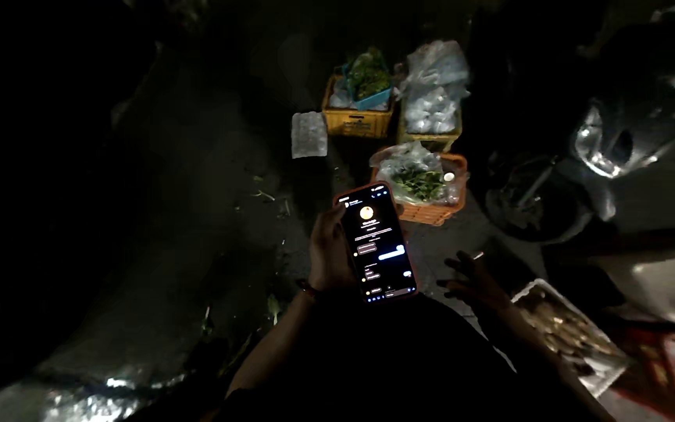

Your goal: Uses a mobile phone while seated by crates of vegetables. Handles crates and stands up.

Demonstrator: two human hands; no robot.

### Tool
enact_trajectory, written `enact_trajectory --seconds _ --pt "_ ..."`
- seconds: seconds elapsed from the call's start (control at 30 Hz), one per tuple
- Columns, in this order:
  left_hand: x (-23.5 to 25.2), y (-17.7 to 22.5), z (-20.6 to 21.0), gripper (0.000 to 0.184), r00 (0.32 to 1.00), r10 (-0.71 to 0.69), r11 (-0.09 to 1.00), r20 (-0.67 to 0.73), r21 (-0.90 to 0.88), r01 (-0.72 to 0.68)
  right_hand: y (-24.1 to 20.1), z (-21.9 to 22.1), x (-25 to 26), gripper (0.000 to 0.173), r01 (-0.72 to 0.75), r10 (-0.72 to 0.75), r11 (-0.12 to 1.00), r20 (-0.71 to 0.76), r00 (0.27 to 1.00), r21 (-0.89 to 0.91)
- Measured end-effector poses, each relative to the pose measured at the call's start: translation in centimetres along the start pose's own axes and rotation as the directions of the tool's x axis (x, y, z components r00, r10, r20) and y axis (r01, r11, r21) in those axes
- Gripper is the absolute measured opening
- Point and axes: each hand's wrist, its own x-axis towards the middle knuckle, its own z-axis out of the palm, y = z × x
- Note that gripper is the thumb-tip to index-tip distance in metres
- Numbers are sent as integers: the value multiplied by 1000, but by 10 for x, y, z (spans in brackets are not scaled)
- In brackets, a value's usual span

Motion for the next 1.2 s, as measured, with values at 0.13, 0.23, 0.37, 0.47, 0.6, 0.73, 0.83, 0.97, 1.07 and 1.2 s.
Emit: enact_trajectory --seconds 0.13,0.23,0.37,0.47,0.6,0.73,0.83,0.97,1.07,1.2 --pt "32 -41 54 51 989 -101 994 106 47 96 27 -52 -16 80 15 7 992 -172 985 128" --pt "65 -74 99 59 961 -173 975 214 174 137 59 -94 -21 81 16 73 964 -324 943 264" --pt "118 -132 171 64 899 -361 916 247 276 291 128 -159 -10 76 10 291 871 -531 796 492" --pt "165 -195 228 64 805 -522 837 281 349 421 202 -210 -7 70 -80 551 760 -575 604 645" --pt "242 -302 307 66 377 -722 631 580 329 703 299 -250 -41 61 -168 846 523 -484 226 836" --pt "289 -402 407 33 536 -816 443 216 830 339 320 -230 -106 50 -369 974 206 -228 -15 906" --pt "329 -484 455 59 458 -863 3 212 910 -415 315 -237 -121 49 -318 985 153 -171 -28 936" --pt "347 -563 498 70 365 -931 -320 4 474 -820 286 -249 -94 47 -175 998 66 -66 2 982" --pt "342 -596 516 69 339 -939 -334 -63 406 -851 265 -268 -65 43 -206 995 24 -4 96 978" --pt "322 -626 546 69 280 -952 -303 -123 512 -804 282 -298 -41 44 -258 986 -3 47 163 966"
